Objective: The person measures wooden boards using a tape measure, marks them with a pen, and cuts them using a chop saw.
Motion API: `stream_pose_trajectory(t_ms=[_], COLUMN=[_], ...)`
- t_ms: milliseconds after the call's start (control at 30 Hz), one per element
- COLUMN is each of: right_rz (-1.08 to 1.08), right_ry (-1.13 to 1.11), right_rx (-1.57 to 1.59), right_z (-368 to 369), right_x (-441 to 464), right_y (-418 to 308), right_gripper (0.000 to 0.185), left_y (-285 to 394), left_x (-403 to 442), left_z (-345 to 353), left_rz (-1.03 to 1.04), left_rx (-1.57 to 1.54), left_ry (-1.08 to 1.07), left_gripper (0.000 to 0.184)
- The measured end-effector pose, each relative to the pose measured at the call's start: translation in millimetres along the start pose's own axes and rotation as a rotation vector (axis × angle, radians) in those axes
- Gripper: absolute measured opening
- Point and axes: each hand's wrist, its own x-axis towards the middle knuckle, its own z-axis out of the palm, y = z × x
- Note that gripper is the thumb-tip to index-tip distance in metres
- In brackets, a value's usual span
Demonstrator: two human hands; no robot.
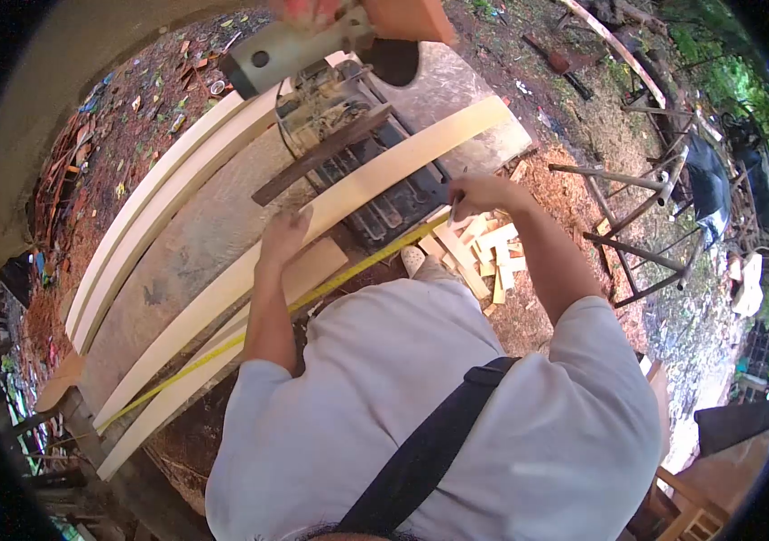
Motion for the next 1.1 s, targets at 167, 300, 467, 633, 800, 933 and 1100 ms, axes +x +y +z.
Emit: stream_pose_trajectory(t_ms=[167, 300, 467, 633, 800, 933, 1100], right_rz=[-0.045, 0.056, 0.046, 0.053, 0.068, 0.078, 0.050], right_ry=[0.079, 0.093, 0.116, 0.037, 0.019, -0.025, -0.019], right_rx=[-0.103, -0.110, -0.101, -0.104, -0.032, 0.023, -0.030], right_z=[-46, -82, -106, -113, -116, -115, -111], right_x=[15, 14, 39, 62, 80, 90, 101], right_y=[51, 62, 97, 101, 122, 123, 124], right_gripper=[0.039, 0.033, 0.037, 0.031, 0.028, 0.028, 0.038], left_y=[29, -41, -77, -53, 78, 129, 136], left_x=[15, -3, -45, -62, -83, -92, -95], left_z=[2, 14, -25, -8, 39, 60, 97], left_rz=[-0.142, -0.202, -0.380, -0.307, 0.070, 0.270, 0.220], left_rx=[-0.173, -0.188, 0.005, 0.042, -0.186, -0.087, -0.022], left_ry=[-0.028, 0.063, -0.090, 0.339, 0.378, 0.329, 0.234], left_gripper=[0.065, 0.072, 0.066, 0.052, 0.033, 0.031, 0.015])
